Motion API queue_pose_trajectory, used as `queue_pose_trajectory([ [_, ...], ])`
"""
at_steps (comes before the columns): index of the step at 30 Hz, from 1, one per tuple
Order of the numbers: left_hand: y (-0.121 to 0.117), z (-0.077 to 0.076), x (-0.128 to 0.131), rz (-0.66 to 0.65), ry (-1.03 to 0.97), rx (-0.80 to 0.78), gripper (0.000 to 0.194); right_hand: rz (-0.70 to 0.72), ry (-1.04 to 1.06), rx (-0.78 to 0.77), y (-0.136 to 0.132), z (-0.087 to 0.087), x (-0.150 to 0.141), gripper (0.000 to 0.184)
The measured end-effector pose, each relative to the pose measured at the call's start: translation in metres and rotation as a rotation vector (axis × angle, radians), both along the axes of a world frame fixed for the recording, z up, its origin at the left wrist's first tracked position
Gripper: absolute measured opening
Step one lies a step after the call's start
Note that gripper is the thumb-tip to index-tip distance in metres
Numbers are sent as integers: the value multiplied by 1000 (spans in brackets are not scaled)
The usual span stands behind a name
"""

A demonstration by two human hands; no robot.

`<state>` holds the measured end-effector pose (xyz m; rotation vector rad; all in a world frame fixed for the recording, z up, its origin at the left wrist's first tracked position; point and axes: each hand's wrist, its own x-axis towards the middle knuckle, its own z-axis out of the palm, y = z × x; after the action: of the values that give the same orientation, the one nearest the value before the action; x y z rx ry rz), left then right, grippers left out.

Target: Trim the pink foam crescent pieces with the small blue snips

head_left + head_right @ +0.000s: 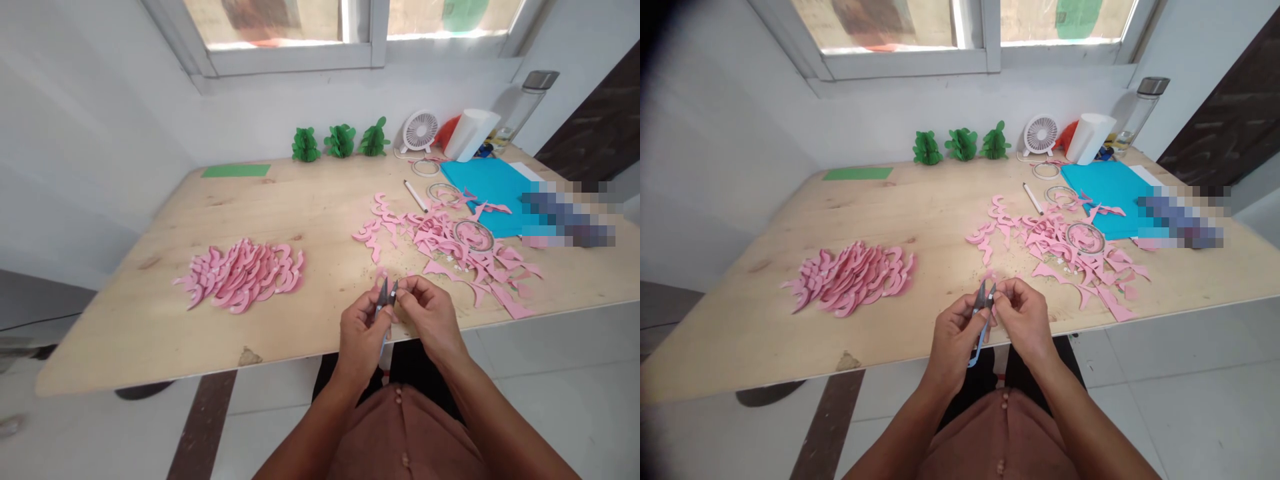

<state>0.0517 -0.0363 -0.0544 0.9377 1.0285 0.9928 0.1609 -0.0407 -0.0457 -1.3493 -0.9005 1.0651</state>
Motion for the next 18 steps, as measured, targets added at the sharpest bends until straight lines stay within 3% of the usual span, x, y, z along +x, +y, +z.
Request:
queue_pose_trajectory([
  [6,1,2,0,-5,-1,-5,5,0,47,-24,4,-3,-3,18],
  [18,3,5,-3,-5,-21,-72,12,16,142,-31,-2,-6,-7,16],
])
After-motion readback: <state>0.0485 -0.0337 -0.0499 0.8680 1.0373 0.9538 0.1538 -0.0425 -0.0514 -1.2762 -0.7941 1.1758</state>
